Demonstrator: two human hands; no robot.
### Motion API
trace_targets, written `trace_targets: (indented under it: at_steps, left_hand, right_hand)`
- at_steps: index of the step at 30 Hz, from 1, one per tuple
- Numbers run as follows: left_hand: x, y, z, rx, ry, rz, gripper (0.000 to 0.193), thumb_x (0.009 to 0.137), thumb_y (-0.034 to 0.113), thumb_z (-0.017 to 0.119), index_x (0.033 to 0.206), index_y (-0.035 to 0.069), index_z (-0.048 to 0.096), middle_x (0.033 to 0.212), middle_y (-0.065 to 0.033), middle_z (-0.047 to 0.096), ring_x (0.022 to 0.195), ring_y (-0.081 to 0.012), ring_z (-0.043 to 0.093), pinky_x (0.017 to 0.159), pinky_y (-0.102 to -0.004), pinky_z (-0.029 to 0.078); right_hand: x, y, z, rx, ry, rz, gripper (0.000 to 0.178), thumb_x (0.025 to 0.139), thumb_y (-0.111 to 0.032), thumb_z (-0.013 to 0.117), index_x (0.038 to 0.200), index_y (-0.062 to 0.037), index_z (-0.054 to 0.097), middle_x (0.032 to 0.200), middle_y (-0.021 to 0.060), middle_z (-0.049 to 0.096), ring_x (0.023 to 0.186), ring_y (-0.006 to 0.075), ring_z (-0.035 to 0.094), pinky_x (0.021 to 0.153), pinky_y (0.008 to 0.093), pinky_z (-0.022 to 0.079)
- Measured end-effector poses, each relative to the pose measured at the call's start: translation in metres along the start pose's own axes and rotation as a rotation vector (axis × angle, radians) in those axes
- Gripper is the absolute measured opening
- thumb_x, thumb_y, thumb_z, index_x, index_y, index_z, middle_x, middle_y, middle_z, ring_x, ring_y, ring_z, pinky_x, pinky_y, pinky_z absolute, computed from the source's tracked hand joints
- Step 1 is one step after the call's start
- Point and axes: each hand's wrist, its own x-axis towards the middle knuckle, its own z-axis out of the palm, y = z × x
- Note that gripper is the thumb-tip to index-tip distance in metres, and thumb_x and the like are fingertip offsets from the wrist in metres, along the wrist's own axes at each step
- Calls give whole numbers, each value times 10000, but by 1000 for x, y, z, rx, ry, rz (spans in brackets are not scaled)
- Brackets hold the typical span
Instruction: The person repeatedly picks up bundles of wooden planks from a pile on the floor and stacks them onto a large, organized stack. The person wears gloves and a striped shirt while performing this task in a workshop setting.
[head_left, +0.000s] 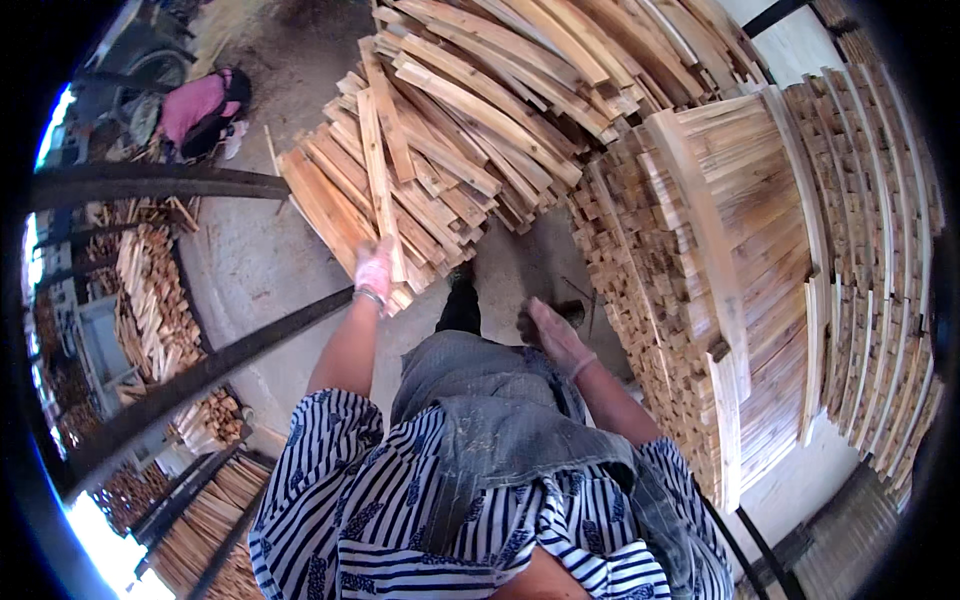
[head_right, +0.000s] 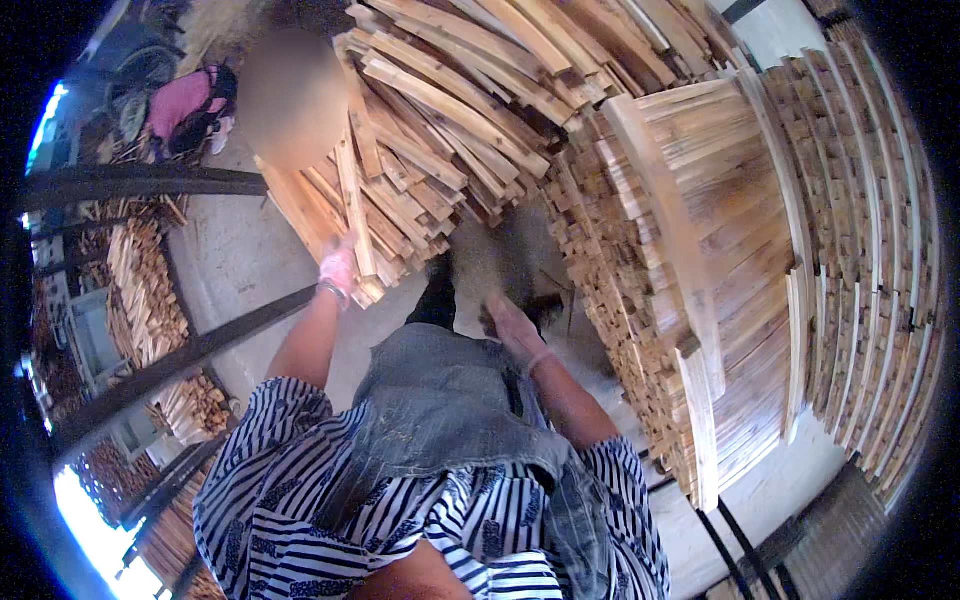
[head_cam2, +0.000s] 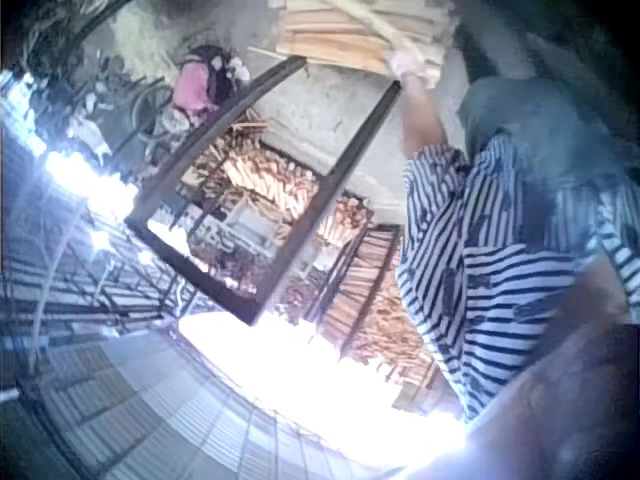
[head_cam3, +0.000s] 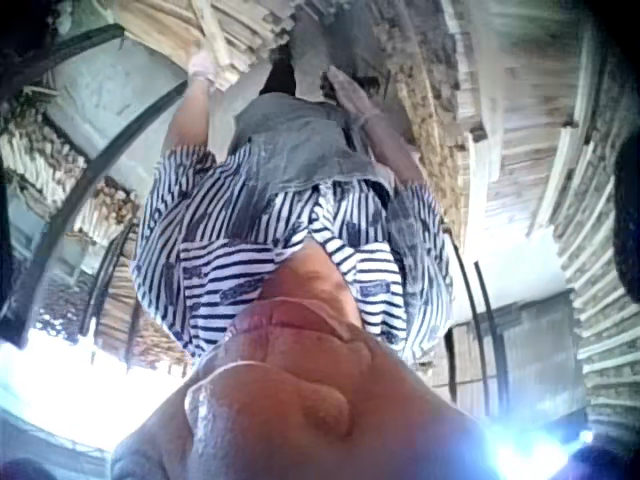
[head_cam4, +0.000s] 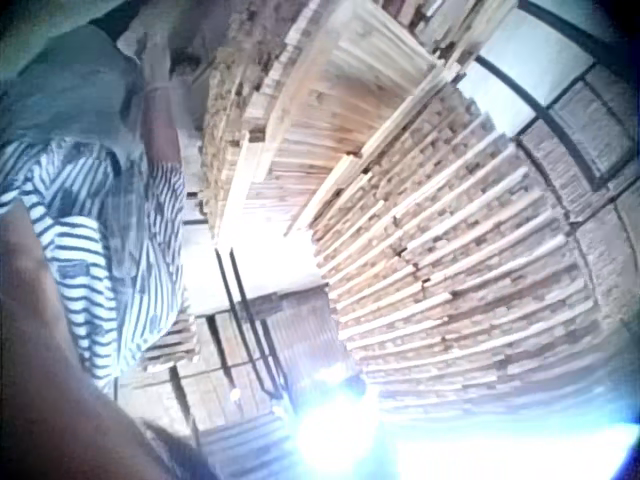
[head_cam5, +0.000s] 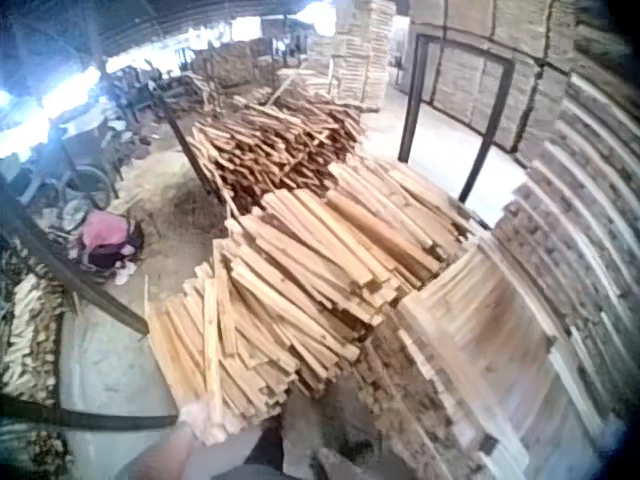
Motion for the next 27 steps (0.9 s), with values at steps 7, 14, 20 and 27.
trace_targets:
  at_steps: [7,14,20,27]
  left_hand:
    - [116,25,-1,-45,24,-115,964,909,619,613,1551,-7,260,1492,-207,452,1315,-308,493,1089,-403,400]
    - [143,42,76,-215,40,-337,1151,835,662,670,1574,-17,107,1578,-209,338,1379,-323,434,1147,-430,350]
    - [136,61,62,-287,11,-384,1178,783,575,786,1545,-62,153,1562,-230,345,1370,-344,439,1126,-457,377]
    - [144,66,-33,-464,-295,-395,854,881,618,610,1512,95,369,1508,-148,433,1367,-348,424,1105,-536,371]
  right_hand:
    - [177,-105,64,653,303,-11,816,969,-671,462,1517,-74,363,1459,146,475,1240,284,548,1057,433,428]
    - [294,-142,75,452,854,291,1035,922,-772,369,1483,97,355,1408,279,530,1309,391,508,1083,432,391]
    - [265,-109,103,-162,842,68,841,950,-621,471,1433,65,419,1414,359,458,1300,471,485,1095,465,383]
    - [149,-110,214,-289,443,-194,754,938,-513,566,1508,-72,343,1470,332,364,1295,498,464,1078,481,418]
